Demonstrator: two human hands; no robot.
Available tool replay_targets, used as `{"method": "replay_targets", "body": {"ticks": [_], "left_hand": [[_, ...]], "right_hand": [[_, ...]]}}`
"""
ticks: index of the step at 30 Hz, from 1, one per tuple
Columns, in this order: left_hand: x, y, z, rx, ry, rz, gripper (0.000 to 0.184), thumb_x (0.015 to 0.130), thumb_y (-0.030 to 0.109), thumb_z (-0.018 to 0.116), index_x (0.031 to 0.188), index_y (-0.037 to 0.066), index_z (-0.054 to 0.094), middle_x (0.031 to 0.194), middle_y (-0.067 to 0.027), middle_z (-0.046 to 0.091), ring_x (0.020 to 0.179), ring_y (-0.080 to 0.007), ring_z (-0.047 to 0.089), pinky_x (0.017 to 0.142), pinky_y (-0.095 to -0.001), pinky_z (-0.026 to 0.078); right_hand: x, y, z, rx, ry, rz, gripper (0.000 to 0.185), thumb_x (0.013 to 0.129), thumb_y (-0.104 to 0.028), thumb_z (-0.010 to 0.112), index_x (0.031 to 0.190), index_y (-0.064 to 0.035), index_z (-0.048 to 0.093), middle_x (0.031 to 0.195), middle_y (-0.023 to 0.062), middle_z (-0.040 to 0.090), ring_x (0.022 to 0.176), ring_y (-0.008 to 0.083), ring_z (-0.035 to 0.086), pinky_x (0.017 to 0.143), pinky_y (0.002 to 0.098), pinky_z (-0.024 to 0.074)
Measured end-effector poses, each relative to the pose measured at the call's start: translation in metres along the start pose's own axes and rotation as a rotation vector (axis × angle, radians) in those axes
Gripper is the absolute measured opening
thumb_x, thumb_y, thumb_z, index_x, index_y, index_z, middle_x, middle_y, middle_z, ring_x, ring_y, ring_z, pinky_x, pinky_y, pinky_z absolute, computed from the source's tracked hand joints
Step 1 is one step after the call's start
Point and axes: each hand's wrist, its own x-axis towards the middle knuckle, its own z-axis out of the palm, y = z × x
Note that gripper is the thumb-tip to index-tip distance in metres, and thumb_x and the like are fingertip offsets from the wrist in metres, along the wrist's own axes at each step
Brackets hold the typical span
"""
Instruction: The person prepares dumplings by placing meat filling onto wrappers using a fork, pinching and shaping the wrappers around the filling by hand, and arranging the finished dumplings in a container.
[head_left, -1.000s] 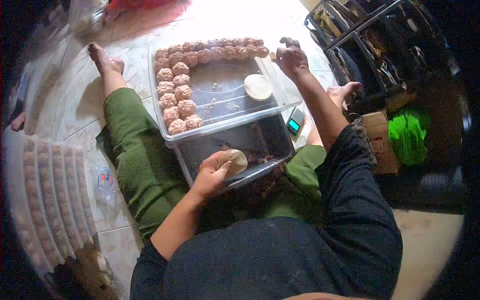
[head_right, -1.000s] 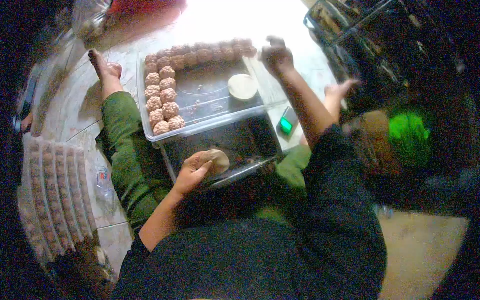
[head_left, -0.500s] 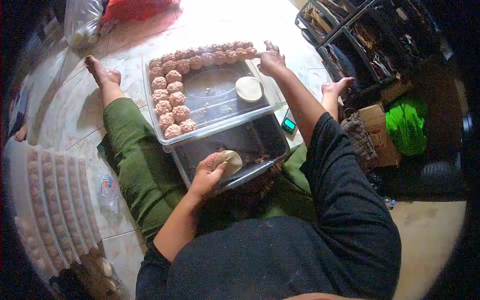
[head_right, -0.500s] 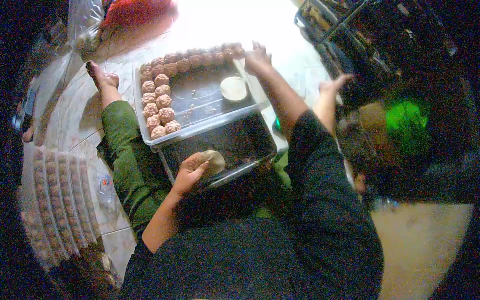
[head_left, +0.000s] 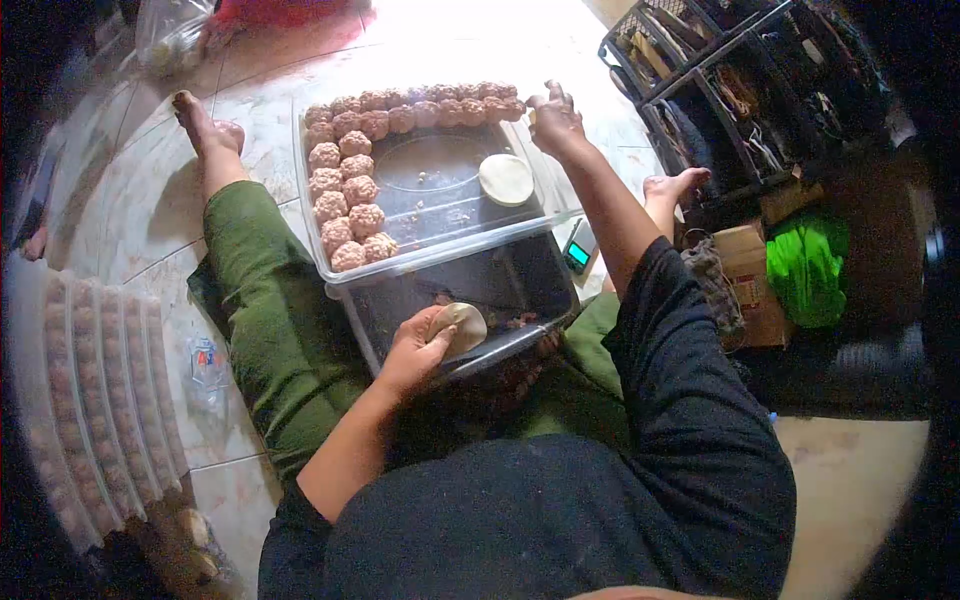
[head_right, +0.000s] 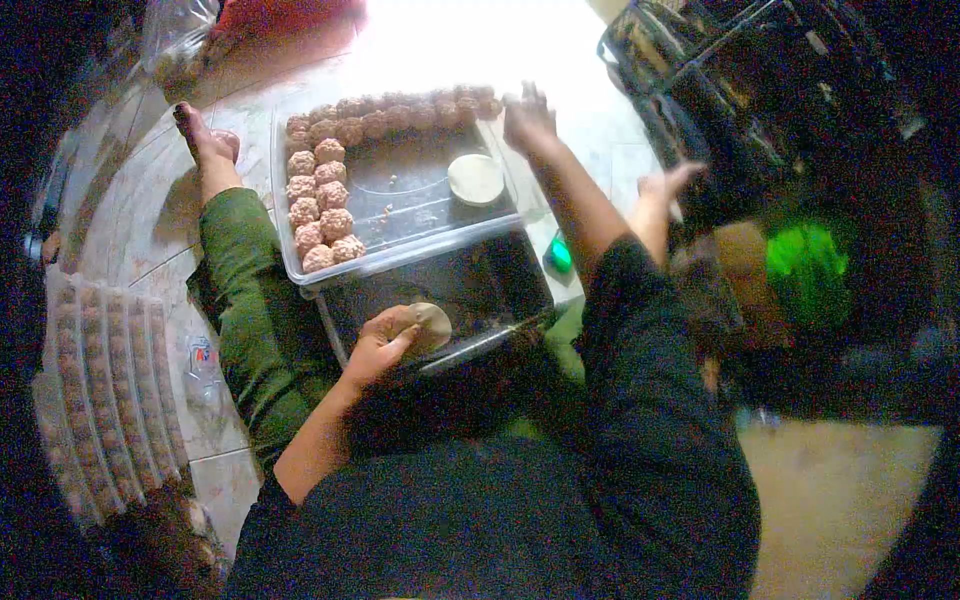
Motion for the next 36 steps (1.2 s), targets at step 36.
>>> {"method": "replay_targets", "body": {"ticks": [36], "left_hand": [[-0.042, 0.035, -0.074, -0.524, 0.279, 0.131, 0.027, 0.089, 0.012, 0.048, 0.111, -0.004, 0.049, 0.105, -0.0165, 0.058, 0.096, -0.0254, 0.058, 0.086, -0.036, 0.046]], "right_hand": [[-0.168, -0.068, 0.007, 0.44, -0.953, -0.426, 0.03, 0.083, -0.021, 0.049, 0.106, -0.0042, 0.056, 0.101, 0.0148, 0.061, 0.092, 0.028, 0.059, 0.08, 0.0374, 0.0455]]}}
